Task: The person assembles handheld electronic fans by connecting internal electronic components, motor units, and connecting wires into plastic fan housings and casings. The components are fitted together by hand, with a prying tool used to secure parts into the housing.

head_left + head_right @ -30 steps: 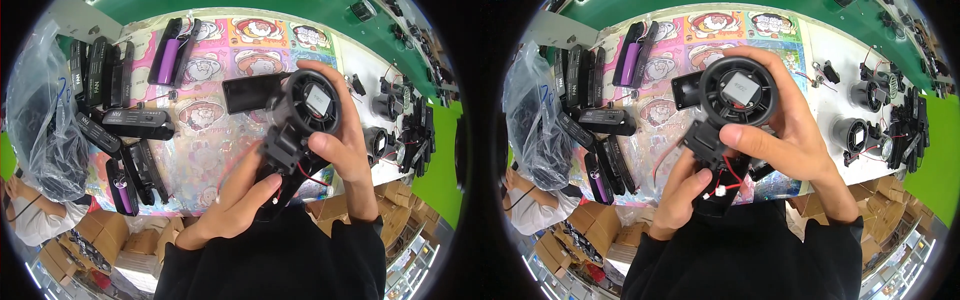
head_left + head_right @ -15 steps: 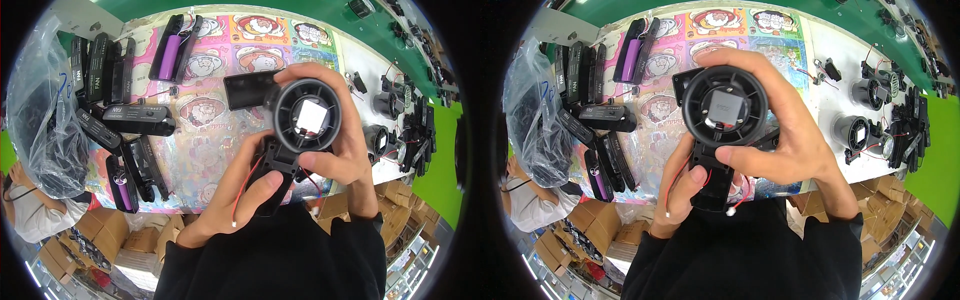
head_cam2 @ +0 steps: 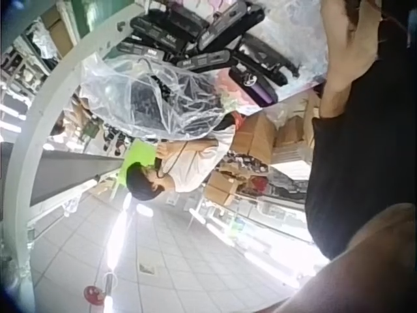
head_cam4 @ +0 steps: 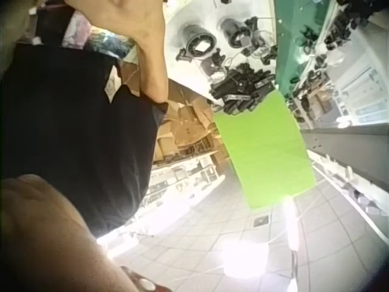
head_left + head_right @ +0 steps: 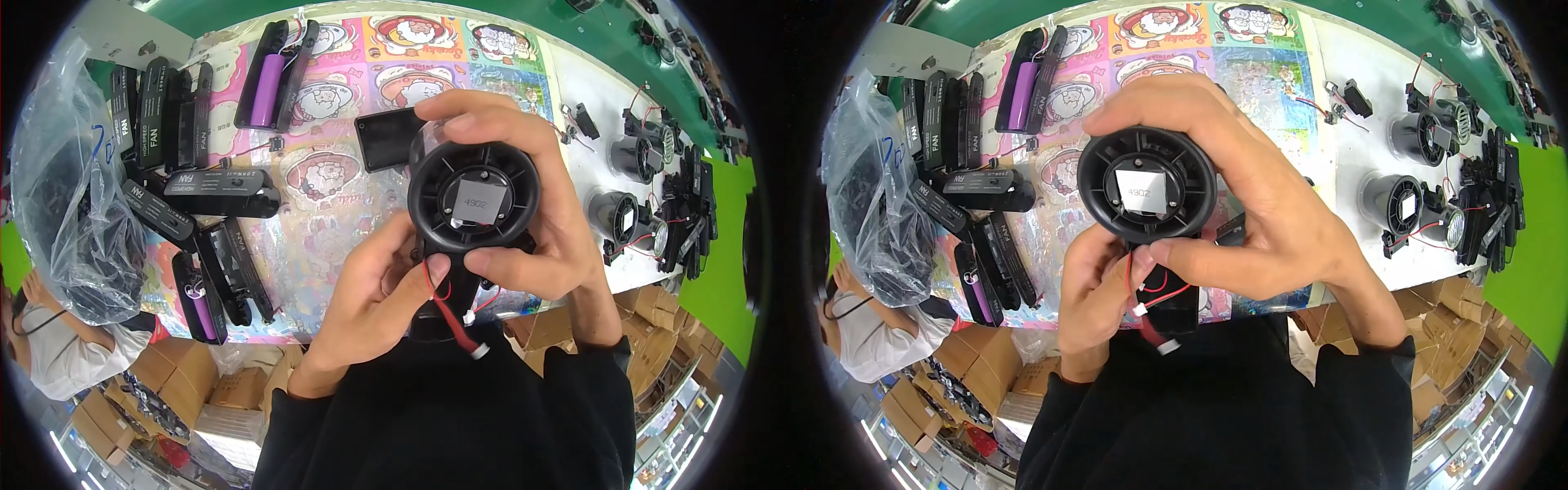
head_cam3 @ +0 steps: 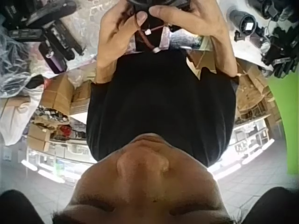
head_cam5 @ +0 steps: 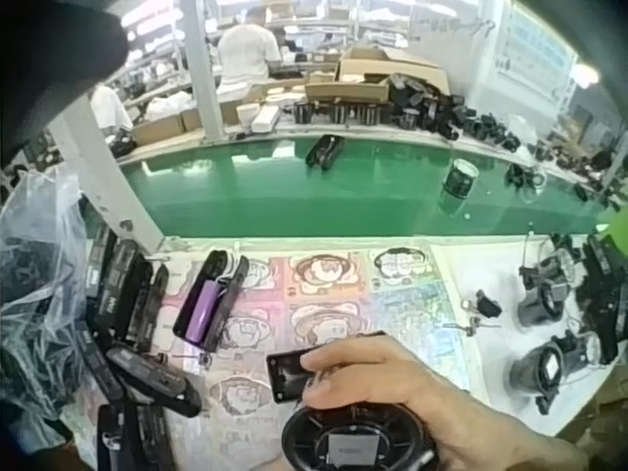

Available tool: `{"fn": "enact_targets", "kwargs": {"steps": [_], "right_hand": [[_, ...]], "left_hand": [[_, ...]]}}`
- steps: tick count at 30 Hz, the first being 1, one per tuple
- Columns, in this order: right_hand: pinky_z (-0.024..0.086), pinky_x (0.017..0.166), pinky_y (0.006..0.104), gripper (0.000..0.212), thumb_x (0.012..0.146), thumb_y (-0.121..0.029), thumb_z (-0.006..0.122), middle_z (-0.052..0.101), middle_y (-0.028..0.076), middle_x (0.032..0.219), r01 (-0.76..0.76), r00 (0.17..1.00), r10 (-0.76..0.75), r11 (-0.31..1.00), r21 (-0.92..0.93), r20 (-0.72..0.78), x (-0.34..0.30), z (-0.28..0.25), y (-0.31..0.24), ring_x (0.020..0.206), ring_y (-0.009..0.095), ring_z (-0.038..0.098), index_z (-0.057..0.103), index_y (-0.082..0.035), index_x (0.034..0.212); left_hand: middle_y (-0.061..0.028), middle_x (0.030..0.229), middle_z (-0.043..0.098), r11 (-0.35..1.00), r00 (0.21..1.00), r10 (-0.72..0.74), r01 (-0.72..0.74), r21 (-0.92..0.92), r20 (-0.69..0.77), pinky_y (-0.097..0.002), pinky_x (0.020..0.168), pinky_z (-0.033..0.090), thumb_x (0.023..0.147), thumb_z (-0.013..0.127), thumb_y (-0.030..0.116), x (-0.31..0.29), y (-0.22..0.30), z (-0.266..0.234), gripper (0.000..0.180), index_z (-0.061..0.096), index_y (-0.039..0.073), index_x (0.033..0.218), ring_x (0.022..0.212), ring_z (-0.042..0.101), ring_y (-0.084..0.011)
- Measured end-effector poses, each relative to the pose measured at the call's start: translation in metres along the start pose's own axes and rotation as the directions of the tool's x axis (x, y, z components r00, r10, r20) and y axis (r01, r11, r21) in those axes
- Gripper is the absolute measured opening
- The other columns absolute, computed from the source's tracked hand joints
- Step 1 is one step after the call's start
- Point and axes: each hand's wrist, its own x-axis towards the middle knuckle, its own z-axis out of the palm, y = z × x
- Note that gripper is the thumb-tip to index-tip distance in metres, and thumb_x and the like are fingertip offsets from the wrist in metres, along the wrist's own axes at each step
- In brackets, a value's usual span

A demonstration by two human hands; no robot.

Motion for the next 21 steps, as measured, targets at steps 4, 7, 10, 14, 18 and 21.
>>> {"fn": "enact_targets", "kwargs": {"steps": [4, 7, 10, 14, 18, 21], "right_hand": [[0.035, 0.100, 0.0377, 0.080, 0.069, -0.018, 0.070, 0.033, 0.025, 0.137, -0.026, 0.999, 0.030, 0.981, 0.194, -0.017, -0.001, 0.009, 0.008, 0.120, 0.027, 0.044, 0.029, -0.004, 0.135], [0.031, 0.105, 0.0399, 0.097, 0.067, -0.020, 0.072, 0.027, 0.019, 0.145, -0.268, 0.926, 0.363, 0.823, 0.501, -0.100, -0.003, 0.020, -0.002, 0.131, 0.028, 0.035, 0.015, -0.004, 0.144], [0.041, 0.095, 0.0373, 0.102, 0.064, -0.004, 0.068, 0.027, 0.016, 0.146, -0.455, 0.849, 0.527, 0.761, 0.462, -0.032, -0.011, 0.012, -0.032, 0.125, 0.026, 0.043, 0.007, -0.006, 0.146], [0.049, 0.078, 0.0274, 0.081, 0.084, 0.004, 0.058, 0.039, 0.012, 0.134, -0.453, 0.857, 0.504, 0.834, 0.317, -0.102, 0.004, 0.012, -0.047, 0.115, 0.019, 0.050, 0.006, -0.006, 0.146], [0.050, 0.076, 0.0274, 0.079, 0.086, 0.003, 0.056, 0.038, 0.013, 0.135, -0.462, 0.867, 0.492, 0.852, 0.246, -0.077, 0.014, -0.001, -0.044, 0.116, 0.021, 0.050, 0.006, -0.007, 0.146], [0.050, 0.081, 0.0304, 0.078, 0.086, 0.003, 0.055, 0.039, 0.015, 0.133, -0.380, 0.913, 0.401, 0.903, 0.202, -0.075, 0.027, -0.009, -0.050, 0.118, 0.023, 0.049, 0.005, -0.008, 0.146]], "left_hand": [[-0.0046, 0.103, 0.058, 0.993, 0.999, 0.035, -0.034, 0.117, -0.006, -0.0207, 0.076, 0.042, 0.090, 0.055, 0.002, 0.004, 0.008, -0.001, 0.034, 0.047, -0.004, 0.123, 0.090, 0.052, -0.0066], [-0.0086, 0.106, 0.060, 1.000, 0.999, 0.024, -0.024, 0.017, -0.033, -0.0227, 0.081, 0.045, 0.090, 0.055, 0.004, 0.010, 0.011, -0.003, 0.033, 0.048, -0.006, 0.122, 0.094, 0.057, -0.0106], [-0.0106, 0.108, 0.060, 0.999, 0.998, 0.028, -0.025, 0.048, -0.061, -0.0259, 0.085, 0.046, 0.091, 0.054, 0.005, 0.013, 0.015, -0.003, 0.035, 0.046, -0.006, 0.123, 0.097, 0.058, -0.0142], [-0.0086, 0.113, 0.054, 0.916, 0.983, 0.181, -0.158, 0.369, -0.027, -0.0228, 0.089, 0.038, 0.093, 0.048, 0.004, 0.013, 0.036, 0.015, 0.038, 0.040, -0.006, 0.129, 0.105, 0.048, -0.0113], [-0.0107, 0.105, 0.057, 0.866, 0.961, 0.273, -0.228, 0.444, -0.038, -0.0244, 0.084, 0.040, 0.093, 0.045, 0.002, 0.026, 0.045, 0.023, 0.033, 0.040, -0.006, 0.125, 0.093, 0.051, -0.0126], [-0.0144, 0.095, 0.060, 0.748, 0.930, 0.368, -0.304, 0.589, 0.012, -0.0253, 0.078, 0.043, 0.092, 0.047, 0.003, 0.028, 0.060, 0.024, 0.031, 0.042, -0.006, 0.122, 0.084, 0.056, -0.0163]]}}
